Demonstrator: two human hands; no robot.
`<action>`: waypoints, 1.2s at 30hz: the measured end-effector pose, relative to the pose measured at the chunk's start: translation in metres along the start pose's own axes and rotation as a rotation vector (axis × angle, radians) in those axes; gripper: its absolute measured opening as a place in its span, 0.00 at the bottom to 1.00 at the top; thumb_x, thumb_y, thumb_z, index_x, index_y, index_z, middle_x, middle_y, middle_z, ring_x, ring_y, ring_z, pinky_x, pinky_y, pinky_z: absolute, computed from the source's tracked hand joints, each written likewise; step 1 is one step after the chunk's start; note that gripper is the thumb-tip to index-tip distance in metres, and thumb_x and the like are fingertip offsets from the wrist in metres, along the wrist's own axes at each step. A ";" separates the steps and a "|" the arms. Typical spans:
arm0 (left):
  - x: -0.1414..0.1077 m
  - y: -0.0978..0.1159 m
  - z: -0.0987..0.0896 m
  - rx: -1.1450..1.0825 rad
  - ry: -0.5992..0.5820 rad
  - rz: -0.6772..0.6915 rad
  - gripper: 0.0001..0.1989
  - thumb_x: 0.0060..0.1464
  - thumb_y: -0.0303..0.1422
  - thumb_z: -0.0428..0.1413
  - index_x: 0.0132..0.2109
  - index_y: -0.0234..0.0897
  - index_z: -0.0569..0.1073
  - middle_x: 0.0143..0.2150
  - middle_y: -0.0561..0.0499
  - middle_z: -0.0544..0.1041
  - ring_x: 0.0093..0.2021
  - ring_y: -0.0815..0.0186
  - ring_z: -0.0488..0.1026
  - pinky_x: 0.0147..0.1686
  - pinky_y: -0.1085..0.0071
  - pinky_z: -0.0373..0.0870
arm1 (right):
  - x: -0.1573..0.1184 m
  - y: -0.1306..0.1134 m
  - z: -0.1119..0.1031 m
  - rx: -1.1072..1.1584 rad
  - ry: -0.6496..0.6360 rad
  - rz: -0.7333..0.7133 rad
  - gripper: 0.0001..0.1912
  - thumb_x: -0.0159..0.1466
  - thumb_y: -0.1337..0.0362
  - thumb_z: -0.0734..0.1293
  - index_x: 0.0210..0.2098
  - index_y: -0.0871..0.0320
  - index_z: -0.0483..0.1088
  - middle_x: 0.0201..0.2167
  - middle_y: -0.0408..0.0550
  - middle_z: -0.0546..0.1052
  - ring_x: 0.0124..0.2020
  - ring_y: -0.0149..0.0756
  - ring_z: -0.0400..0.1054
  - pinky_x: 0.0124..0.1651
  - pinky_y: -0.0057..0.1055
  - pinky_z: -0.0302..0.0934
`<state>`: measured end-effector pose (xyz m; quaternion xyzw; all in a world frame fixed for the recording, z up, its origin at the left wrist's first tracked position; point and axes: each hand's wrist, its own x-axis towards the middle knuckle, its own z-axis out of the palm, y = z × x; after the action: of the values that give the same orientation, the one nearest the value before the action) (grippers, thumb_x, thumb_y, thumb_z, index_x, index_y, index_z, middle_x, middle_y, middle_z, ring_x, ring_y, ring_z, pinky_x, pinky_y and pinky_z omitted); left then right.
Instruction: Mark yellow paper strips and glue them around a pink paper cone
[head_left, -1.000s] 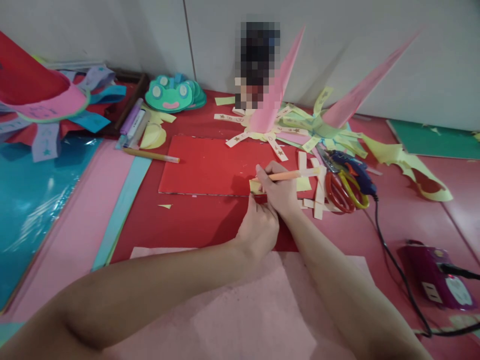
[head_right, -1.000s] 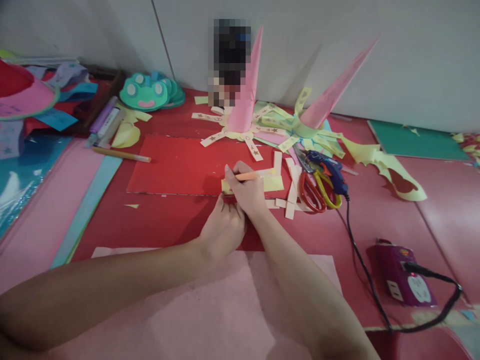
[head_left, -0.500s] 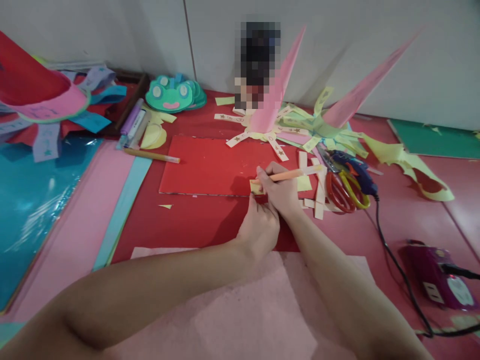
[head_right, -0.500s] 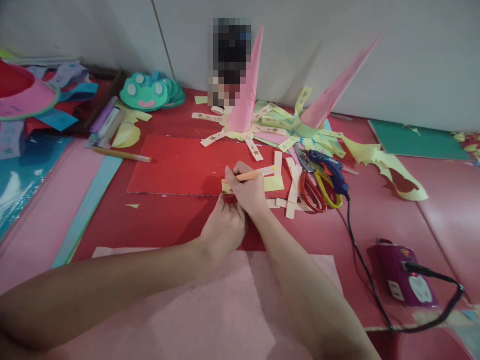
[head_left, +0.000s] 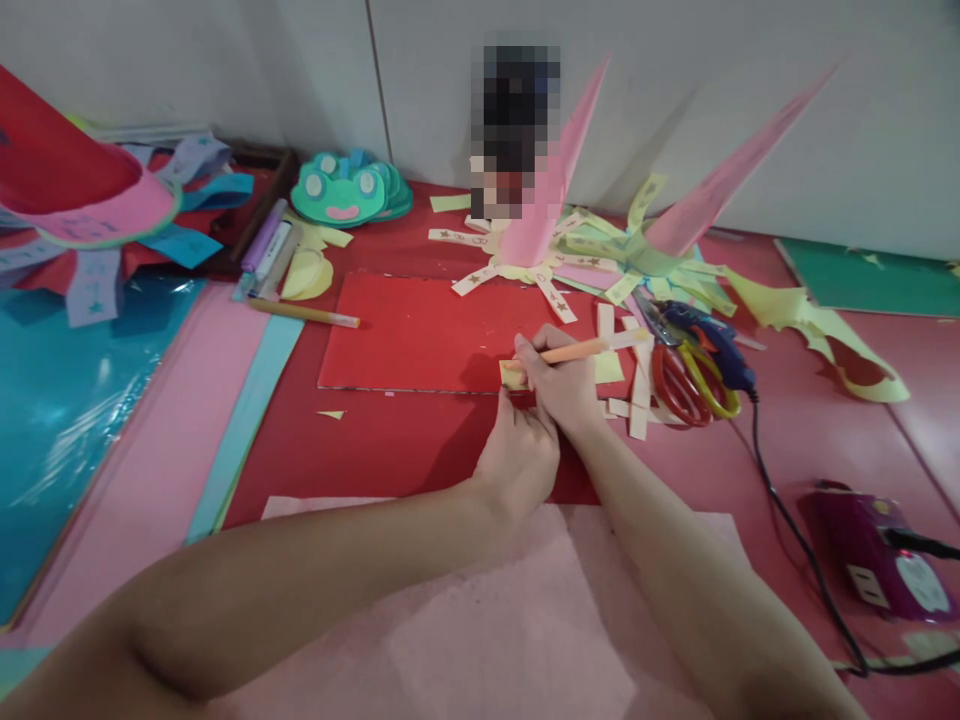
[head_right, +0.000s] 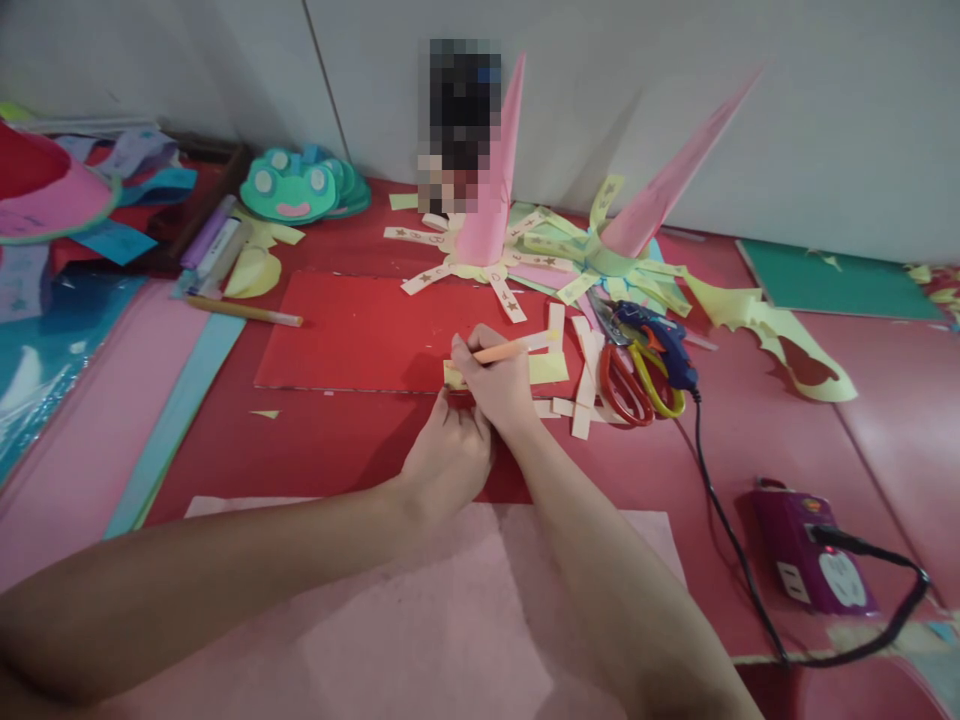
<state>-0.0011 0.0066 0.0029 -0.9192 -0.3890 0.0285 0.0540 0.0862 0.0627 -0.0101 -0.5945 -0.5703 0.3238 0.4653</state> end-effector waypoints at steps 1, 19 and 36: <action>0.000 0.000 0.000 -0.001 -0.003 -0.001 0.13 0.48 0.20 0.45 0.35 0.22 0.73 0.24 0.42 0.75 0.29 0.58 0.74 0.49 0.54 0.64 | 0.000 0.000 0.000 -0.016 -0.006 -0.007 0.19 0.59 0.59 0.63 0.17 0.56 0.53 0.11 0.35 0.58 0.15 0.24 0.55 0.20 0.24 0.52; 0.001 -0.001 -0.003 -0.019 -0.014 -0.001 0.12 0.48 0.20 0.46 0.34 0.23 0.74 0.23 0.43 0.74 0.27 0.61 0.73 0.50 0.54 0.64 | 0.001 -0.002 0.001 -0.134 0.038 -0.062 0.17 0.59 0.62 0.61 0.17 0.56 0.52 0.12 0.35 0.57 0.16 0.24 0.55 0.20 0.25 0.50; 0.001 -0.001 -0.003 -0.037 -0.002 -0.006 0.12 0.48 0.20 0.45 0.32 0.24 0.73 0.23 0.44 0.74 0.27 0.61 0.73 0.51 0.54 0.63 | 0.000 0.000 -0.001 -0.122 0.042 -0.062 0.18 0.60 0.60 0.61 0.17 0.56 0.53 0.12 0.35 0.56 0.16 0.24 0.52 0.21 0.25 0.50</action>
<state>-0.0005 0.0076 0.0059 -0.9189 -0.3922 0.0221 0.0365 0.0868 0.0629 -0.0095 -0.6104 -0.5974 0.2612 0.4498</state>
